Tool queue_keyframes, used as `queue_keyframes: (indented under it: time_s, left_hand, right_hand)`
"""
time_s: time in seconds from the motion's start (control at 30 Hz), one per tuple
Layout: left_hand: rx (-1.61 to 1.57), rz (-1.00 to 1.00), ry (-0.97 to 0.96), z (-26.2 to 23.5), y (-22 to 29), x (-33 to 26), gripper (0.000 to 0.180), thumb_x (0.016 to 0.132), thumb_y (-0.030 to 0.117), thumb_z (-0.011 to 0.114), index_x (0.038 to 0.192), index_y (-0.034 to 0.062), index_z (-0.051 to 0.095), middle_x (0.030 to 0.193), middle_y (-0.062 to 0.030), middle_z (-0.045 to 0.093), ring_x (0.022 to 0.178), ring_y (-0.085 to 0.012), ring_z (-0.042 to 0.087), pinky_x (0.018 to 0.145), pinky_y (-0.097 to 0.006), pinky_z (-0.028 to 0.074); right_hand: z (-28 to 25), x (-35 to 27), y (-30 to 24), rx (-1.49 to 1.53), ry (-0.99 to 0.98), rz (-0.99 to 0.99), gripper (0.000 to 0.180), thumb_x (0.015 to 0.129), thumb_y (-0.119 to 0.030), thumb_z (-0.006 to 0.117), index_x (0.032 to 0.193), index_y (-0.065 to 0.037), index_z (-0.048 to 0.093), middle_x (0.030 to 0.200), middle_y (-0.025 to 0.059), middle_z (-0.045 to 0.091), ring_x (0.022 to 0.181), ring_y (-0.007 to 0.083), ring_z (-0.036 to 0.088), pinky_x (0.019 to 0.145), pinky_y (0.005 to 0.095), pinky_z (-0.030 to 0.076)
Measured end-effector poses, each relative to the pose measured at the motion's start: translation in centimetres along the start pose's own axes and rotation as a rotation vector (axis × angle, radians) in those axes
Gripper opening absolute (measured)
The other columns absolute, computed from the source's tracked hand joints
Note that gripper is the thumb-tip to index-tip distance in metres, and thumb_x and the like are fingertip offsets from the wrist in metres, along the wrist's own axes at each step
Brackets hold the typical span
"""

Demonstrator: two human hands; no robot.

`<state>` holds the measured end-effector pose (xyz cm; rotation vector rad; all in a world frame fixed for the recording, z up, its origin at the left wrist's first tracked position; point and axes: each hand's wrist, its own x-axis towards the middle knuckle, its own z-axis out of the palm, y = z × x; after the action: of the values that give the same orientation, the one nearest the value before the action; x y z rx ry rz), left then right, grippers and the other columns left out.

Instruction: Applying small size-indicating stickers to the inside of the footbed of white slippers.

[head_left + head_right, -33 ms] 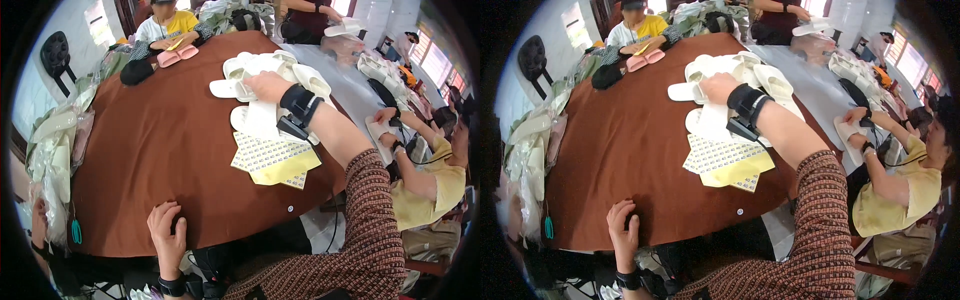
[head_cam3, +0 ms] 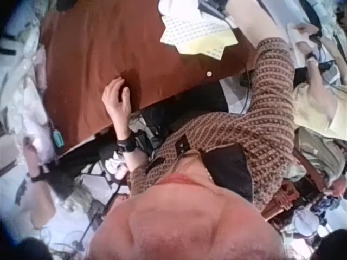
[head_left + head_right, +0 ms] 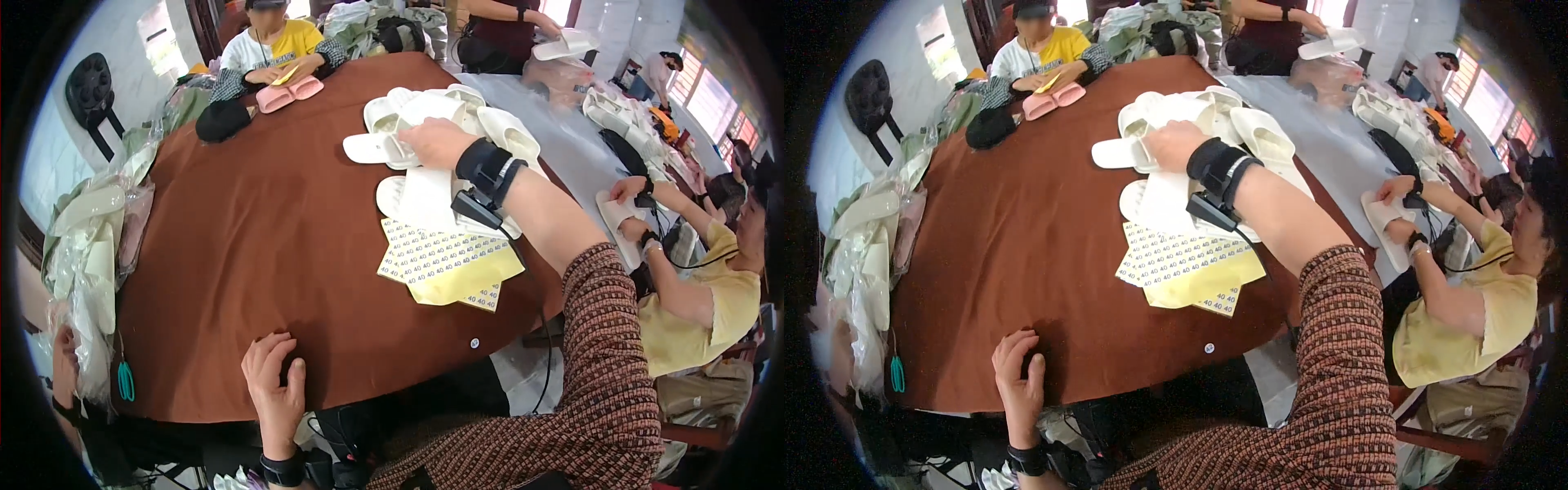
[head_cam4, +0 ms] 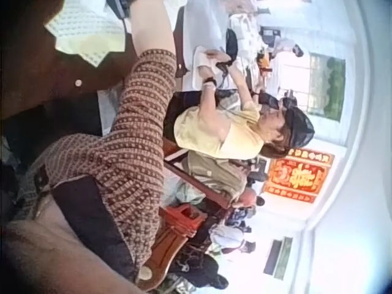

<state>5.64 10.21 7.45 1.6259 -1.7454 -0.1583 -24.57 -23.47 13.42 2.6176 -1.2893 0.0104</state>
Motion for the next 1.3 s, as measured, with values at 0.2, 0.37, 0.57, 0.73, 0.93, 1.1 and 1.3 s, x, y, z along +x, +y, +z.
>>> queue_keyframes:
  time_s: [0.2, 0.37, 0.57, 0.73, 0.93, 1.1, 1.3]
  left_hand:
    - [-0.024, -0.028, -0.013, -0.2, 0.0, 0.1, 0.020, 0.085, 0.010, 0.065, 0.104, 0.0023, 0.066, 0.113, -0.0120, 0.065, 0.116, -0.0337, 0.056, 0.105, -0.045, 0.036]
    - [-0.031, -0.034, -0.010, -0.2, -0.1, 0.2, 0.020, 0.084, 0.009, 0.066, 0.103, 0.0021, 0.066, 0.113, -0.0118, 0.065, 0.116, -0.0335, 0.055, 0.105, -0.045, 0.037]
    - [-0.024, -0.029, -0.019, 0.0, 0.4, 0.5, 0.020, 0.084, 0.007, 0.066, 0.103, 0.0025, 0.066, 0.113, -0.0113, 0.065, 0.115, -0.0333, 0.055, 0.105, -0.045, 0.037]
    - [-0.015, -0.039, 0.021, -0.3, 0.4, 0.4, 0.020, 0.081, 0.005, 0.067, 0.101, 0.0031, 0.067, 0.111, -0.0108, 0.066, 0.112, -0.0326, 0.057, 0.105, -0.045, 0.037]
    - [-0.018, 0.023, 0.033, 0.1, 0.1, 0.9, 0.021, 0.082, 0.007, 0.066, 0.103, 0.0033, 0.068, 0.112, -0.0110, 0.066, 0.114, -0.0334, 0.056, 0.105, -0.046, 0.039]
    - [-0.023, 0.054, 0.073, -0.5, -0.7, 0.1, 0.022, 0.080, 0.012, 0.073, 0.101, 0.0055, 0.069, 0.109, -0.0086, 0.067, 0.108, -0.0299, 0.060, 0.102, -0.047, 0.041]
    - [-0.046, 0.070, 0.080, -0.4, -0.9, -0.2, 0.024, 0.082, 0.013, 0.072, 0.104, 0.0063, 0.069, 0.111, -0.0082, 0.067, 0.111, -0.0292, 0.059, 0.103, -0.046, 0.040]
  right_hand:
    - [0.5, 0.5, 4.0, 0.041, -0.032, 0.108, 0.019, 0.084, -0.008, 0.055, 0.096, -0.005, 0.070, 0.095, 0.0196, 0.071, 0.095, 0.0359, 0.069, 0.083, 0.0459, 0.054]
    - [2.6, -0.8, 9.6, 0.085, -0.060, 0.191, 0.019, 0.083, -0.003, 0.053, 0.095, -0.003, 0.068, 0.092, 0.0234, 0.069, 0.092, 0.0398, 0.068, 0.081, 0.0480, 0.053]
    - [1.9, -3.6, 12.2, 0.036, -0.187, 0.398, 0.024, 0.083, -0.003, 0.051, 0.101, 0.002, 0.066, 0.101, 0.0249, 0.069, 0.099, 0.0408, 0.067, 0.084, 0.0487, 0.052]
    - [-0.4, -3.5, 10.1, 0.058, -0.176, 0.318, 0.029, 0.085, -0.005, 0.050, 0.109, 0.000, 0.065, 0.109, 0.0249, 0.067, 0.109, 0.0396, 0.062, 0.091, 0.0479, 0.049]
    - [-1.5, -2.5, 6.5, 0.311, -0.151, -0.050, 0.035, 0.093, -0.011, 0.052, 0.125, -0.001, 0.061, 0.114, 0.0252, 0.066, 0.109, 0.0393, 0.062, 0.094, 0.0418, 0.048]
    - [-1.1, 0.2, 0.9, 0.371, -0.149, -0.121, 0.036, 0.091, -0.007, 0.053, 0.126, -0.003, 0.061, 0.112, 0.0244, 0.067, 0.107, 0.0395, 0.063, 0.095, 0.0423, 0.048]
    - [-0.7, 1.7, -0.9, 0.267, -0.235, -0.108, 0.039, 0.088, -0.005, 0.053, 0.126, -0.003, 0.062, 0.120, 0.0216, 0.065, 0.113, 0.0386, 0.061, 0.097, 0.0433, 0.048]
